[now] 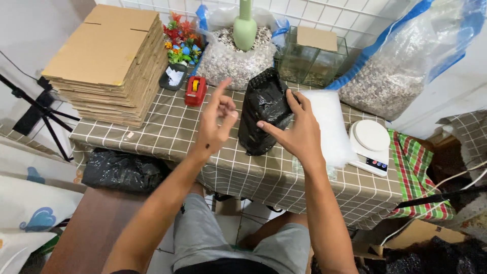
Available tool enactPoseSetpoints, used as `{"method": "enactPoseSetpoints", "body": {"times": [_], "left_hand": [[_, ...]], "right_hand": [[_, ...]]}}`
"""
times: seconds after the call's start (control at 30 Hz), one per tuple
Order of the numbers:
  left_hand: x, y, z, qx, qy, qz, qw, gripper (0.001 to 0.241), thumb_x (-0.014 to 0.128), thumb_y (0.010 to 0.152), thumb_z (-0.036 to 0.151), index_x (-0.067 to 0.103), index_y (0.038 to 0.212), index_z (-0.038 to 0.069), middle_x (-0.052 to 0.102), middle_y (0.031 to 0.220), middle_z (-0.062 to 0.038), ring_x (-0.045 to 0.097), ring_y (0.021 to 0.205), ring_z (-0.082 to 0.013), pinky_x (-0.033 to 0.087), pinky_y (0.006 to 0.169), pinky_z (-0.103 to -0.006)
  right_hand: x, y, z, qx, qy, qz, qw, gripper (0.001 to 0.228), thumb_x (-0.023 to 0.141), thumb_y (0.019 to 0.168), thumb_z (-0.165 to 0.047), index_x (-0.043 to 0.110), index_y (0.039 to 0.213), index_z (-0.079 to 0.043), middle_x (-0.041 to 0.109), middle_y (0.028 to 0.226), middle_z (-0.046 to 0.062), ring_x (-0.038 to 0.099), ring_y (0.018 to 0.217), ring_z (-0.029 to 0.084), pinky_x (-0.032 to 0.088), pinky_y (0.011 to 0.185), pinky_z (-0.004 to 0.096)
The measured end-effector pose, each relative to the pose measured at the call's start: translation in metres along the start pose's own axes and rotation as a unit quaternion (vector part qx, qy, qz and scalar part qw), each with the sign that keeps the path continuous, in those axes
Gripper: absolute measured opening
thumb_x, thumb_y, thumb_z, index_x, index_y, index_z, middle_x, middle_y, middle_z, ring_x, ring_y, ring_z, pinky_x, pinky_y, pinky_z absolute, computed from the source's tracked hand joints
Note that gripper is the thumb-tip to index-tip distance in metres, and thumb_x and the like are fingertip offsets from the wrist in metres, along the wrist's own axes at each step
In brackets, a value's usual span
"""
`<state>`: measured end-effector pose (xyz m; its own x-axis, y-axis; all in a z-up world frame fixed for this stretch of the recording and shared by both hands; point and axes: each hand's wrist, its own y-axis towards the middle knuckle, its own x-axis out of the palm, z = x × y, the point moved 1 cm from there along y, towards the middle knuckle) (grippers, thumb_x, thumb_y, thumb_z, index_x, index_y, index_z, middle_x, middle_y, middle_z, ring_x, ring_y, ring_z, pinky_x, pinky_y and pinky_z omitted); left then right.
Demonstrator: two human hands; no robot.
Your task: Wrapping a small box with bubble wrap and placing it into a shipping bag
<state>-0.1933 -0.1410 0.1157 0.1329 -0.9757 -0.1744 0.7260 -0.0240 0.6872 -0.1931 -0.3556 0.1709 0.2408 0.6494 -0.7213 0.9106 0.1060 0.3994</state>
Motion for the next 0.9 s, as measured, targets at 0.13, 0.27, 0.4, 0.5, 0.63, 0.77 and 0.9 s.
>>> {"method": "enactPoseSetpoints", "body": {"times": [0.13, 0.27, 0.4, 0.5, 0.63, 0.77, 0.9], "left_hand": [[0.017, -0.013, 0.031, -0.138, -0.02, -0.037, 0.989, 0.09, 0.07, 0.09, 0.035, 0.025, 0.164, 0.013, 0.035, 0.151, -0.038, 0.041, 0.135, -0.0613, 0.04, 0.107, -0.0675], [0.042, -0.007, 0.03, -0.143, -0.01, -0.05, 0.988, 0.095, 0.076, 0.088, 0.041, 0.026, 0.164, 0.013, 0.031, 0.153, -0.041, 0.034, 0.143, -0.0608, 0.03, 0.117, -0.0638], [0.039, 0.024, 0.009, -0.134, -0.045, -0.019, 0.99, 0.112, 0.09, 0.073, 0.033, 0.027, 0.163, 0.012, 0.04, 0.154, -0.035, 0.039, 0.145, -0.0502, 0.029, 0.122, -0.0562], [0.027, 0.037, -0.01, -0.136, -0.049, -0.057, 0.988, 0.118, 0.094, 0.067, 0.044, 0.029, 0.163, 0.021, 0.046, 0.152, -0.031, 0.041, 0.145, -0.0476, 0.028, 0.123, -0.0559], [0.021, 0.034, -0.014, -0.114, -0.025, -0.069, 0.991, 0.121, 0.094, 0.067, 0.048, 0.025, 0.163, 0.022, 0.039, 0.157, -0.03, 0.035, 0.148, -0.0492, 0.025, 0.122, -0.0594], [0.026, 0.023, 0.006, -0.105, 0.014, -0.009, 0.994, 0.097, 0.086, 0.078, 0.034, 0.035, 0.159, 0.022, 0.039, 0.155, -0.023, 0.035, 0.148, -0.0461, 0.026, 0.121, -0.0587], [0.035, 0.019, 0.013, -0.139, -0.003, -0.008, 0.99, 0.07, 0.075, 0.084, 0.029, 0.049, 0.148, 0.019, 0.033, 0.153, -0.027, 0.027, 0.148, -0.0533, 0.026, 0.117, -0.0691]], "right_hand": [[0.011, 0.0, 0.006, -0.007, 0.037, 0.063, 0.997, 0.106, 0.098, 0.057, -0.053, 0.06, 0.144, -0.005, 0.058, 0.137, 0.019, 0.062, 0.121, 0.047, 0.051, 0.1, 0.058], [0.022, -0.01, -0.002, -0.01, -0.001, 0.108, 0.994, 0.106, 0.099, 0.053, -0.052, 0.062, 0.14, -0.004, 0.059, 0.129, 0.015, 0.067, 0.111, 0.044, 0.055, 0.096, 0.058], [0.025, -0.027, -0.002, -0.025, 0.104, 0.118, 0.987, 0.097, 0.099, 0.057, -0.025, 0.059, 0.14, 0.004, 0.054, 0.118, 0.021, 0.07, 0.091, 0.042, 0.062, 0.08, 0.048], [0.035, -0.038, -0.002, -0.043, 0.218, 0.097, 0.97, 0.091, 0.095, 0.065, -0.009, 0.052, 0.143, 0.009, 0.051, 0.115, 0.027, 0.073, 0.082, 0.04, 0.066, 0.075, 0.042], [0.037, -0.044, -0.013, -0.094, 0.073, 0.101, 0.988, 0.075, 0.08, 0.075, -0.004, 0.054, 0.145, 0.006, 0.059, 0.11, 0.021, 0.073, 0.084, 0.037, 0.065, 0.072, 0.045], [0.039, -0.045, -0.011, -0.102, -0.008, 0.084, 0.991, 0.075, 0.076, 0.075, -0.009, 0.055, 0.147, 0.004, 0.061, 0.111, 0.018, 0.071, 0.09, 0.04, 0.061, 0.07, 0.052], [0.037, -0.037, 0.014, -0.104, 0.166, 0.081, 0.977, 0.069, 0.063, 0.082, 0.008, 0.052, 0.15, -0.001, 0.064, 0.1, 0.018, 0.069, 0.084, 0.033, 0.06, 0.071, 0.04]]}}
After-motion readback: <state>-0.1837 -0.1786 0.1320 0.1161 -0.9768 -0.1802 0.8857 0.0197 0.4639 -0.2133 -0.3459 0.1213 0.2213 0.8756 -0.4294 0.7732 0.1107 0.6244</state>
